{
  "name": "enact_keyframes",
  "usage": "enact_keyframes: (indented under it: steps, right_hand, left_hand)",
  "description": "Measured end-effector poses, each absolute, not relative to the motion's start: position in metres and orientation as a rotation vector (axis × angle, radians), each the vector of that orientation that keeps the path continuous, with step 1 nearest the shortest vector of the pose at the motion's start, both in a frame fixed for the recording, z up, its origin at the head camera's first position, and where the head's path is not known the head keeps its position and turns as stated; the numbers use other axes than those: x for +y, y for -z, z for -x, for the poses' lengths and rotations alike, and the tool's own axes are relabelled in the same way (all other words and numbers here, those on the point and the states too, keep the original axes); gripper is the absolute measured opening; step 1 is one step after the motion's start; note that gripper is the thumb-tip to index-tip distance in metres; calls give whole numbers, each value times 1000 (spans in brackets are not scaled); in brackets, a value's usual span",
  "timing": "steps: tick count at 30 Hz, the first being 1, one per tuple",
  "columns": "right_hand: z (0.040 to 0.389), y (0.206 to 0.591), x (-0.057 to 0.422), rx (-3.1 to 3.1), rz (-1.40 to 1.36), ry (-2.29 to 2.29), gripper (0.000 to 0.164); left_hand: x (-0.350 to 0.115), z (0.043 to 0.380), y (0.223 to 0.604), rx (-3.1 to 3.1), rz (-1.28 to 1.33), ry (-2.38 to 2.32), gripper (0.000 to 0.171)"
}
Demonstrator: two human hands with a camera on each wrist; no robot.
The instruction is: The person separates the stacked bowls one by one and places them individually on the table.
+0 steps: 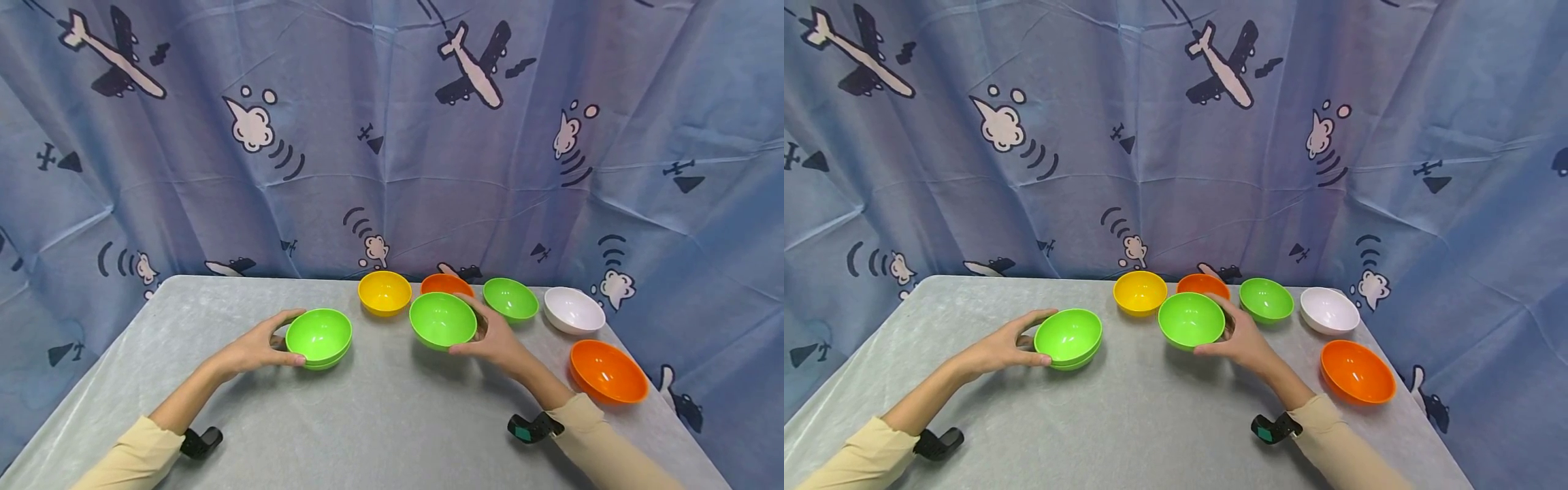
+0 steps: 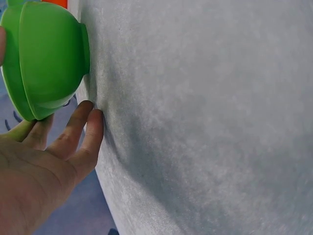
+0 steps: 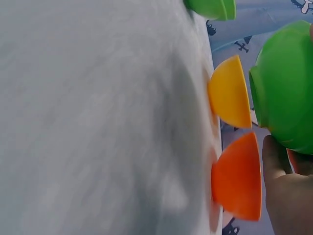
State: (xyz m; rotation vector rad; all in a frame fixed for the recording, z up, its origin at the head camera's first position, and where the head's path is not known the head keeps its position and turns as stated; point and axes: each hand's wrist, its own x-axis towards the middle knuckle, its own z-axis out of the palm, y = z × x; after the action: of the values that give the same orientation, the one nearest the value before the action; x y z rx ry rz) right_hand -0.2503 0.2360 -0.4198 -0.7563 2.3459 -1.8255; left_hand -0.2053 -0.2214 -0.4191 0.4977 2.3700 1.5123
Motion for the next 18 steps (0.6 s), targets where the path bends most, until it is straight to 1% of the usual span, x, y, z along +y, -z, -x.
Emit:
enact_keyframes:
  steps: [11, 18]
  right_hand:
    - [230, 430, 280, 2559, 695, 1716, 98]
    - [214, 430, 300, 2635, 542, 1615, 99]
  left_hand:
    - [-221, 205, 419, 2379, -497, -1509, 97]
    - [-221, 205, 419, 2380, -487, -1497, 97]
